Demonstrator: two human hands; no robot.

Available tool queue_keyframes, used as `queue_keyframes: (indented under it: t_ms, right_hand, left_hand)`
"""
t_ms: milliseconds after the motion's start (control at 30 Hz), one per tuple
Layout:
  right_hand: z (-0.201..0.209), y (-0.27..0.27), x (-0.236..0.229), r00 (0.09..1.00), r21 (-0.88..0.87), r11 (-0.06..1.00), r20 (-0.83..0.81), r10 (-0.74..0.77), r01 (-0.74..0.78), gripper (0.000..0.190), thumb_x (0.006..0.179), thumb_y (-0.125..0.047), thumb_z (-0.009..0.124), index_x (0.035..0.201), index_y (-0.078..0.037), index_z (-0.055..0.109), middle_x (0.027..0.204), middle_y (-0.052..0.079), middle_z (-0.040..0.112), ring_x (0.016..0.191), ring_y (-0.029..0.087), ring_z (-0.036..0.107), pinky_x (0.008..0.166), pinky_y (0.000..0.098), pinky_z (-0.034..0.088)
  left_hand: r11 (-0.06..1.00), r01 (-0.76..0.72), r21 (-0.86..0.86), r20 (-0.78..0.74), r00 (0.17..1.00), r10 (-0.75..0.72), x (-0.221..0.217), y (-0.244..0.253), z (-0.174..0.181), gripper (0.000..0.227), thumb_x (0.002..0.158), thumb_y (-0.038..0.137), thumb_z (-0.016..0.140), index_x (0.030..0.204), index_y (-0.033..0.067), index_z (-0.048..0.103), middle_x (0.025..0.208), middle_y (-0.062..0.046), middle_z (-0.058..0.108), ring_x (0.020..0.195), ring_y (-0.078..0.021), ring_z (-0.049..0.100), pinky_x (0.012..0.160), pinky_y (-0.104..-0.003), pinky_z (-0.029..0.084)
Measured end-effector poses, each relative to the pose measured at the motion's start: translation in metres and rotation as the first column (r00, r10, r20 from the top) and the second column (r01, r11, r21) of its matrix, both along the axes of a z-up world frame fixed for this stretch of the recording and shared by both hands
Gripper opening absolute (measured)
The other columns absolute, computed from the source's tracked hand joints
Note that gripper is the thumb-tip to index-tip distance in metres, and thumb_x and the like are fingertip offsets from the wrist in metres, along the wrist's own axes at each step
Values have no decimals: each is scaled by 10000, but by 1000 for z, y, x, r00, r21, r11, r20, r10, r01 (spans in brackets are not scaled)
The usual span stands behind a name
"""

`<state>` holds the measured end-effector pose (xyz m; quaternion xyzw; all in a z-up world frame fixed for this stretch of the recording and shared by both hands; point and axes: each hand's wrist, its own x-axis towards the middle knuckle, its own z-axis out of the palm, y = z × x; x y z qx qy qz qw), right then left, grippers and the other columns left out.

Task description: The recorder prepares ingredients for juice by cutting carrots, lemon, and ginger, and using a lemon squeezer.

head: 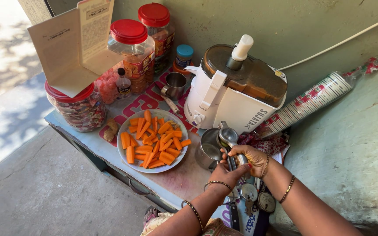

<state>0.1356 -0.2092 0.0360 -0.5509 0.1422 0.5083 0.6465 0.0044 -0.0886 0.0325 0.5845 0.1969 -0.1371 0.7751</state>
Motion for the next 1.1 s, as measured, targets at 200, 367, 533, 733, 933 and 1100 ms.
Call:
queue_keyframes:
  t_ms: [200, 367, 533, 733, 933, 1100]
  right_hand:
    - [0, 5, 1, 992, -88, 996, 124, 38, -27, 401, 739, -41, 601, 1132, 26, 642, 921, 132, 725, 835, 256, 753, 827, 390, 619]
    - [2, 8, 0, 981, -153, 987, 185, 66, -37, 388, 722, -20, 596, 1098, 55, 659, 908, 149, 736, 819, 259, 759, 809, 384, 627]
    - [2, 10, -1, 976, -180, 983, 205, 74, -36, 380, 706, -11, 599, 1073, 58, 669, 896, 146, 735, 799, 255, 756, 792, 386, 626]
    - [-2, 11, 0, 975, -204, 979, 211, 69, -25, 381, 702, -3, 592, 1071, 44, 671, 880, 136, 723, 782, 252, 750, 771, 377, 625]
    - [-8, 10, 3, 977, -181, 983, 203, 64, -27, 372, 701, 28, 591, 1066, 30, 665, 874, 133, 708, 780, 247, 742, 746, 381, 626]
    - [-6, 13, 1, 980, -242, 970, 197, 41, 7, 360, 701, 28, 579, 1051, 24, 663, 866, 130, 706, 776, 249, 738, 730, 398, 625]
  left_hand:
    - [964, -76, -256, -1, 997, 79, 3, -9, -10, 430, 765, 366, 853, 995, 41, 693, 925, -61, 744, 860, -151, 681, 832, -310, 525]
    - [953, -103, -285, -56, 994, 91, 3, -8, -5, 450, 751, 326, 859, 1037, 27, 683, 951, -56, 748, 912, -153, 678, 888, -320, 506]
    - [967, -97, -233, -119, 990, 71, 4, -8, -2, 479, 752, 319, 852, 1086, 35, 658, 970, -55, 739, 960, -169, 670, 925, -335, 490]
    - [989, -85, -124, -170, 983, 63, 7, -10, -9, 559, 765, 367, 858, 1138, 2, 656, 995, -81, 722, 973, -200, 673, 913, -345, 509]
    - [999, -38, 23, -151, 988, 41, 2, -7, 3, 545, 778, 405, 836, 1121, 18, 665, 1011, -109, 742, 956, -210, 710, 892, -341, 532]
    - [978, 40, 204, -129, 992, -13, 1, -9, 6, 538, 814, 466, 774, 1143, 49, 686, 1021, -126, 760, 937, -246, 736, 859, -365, 546]
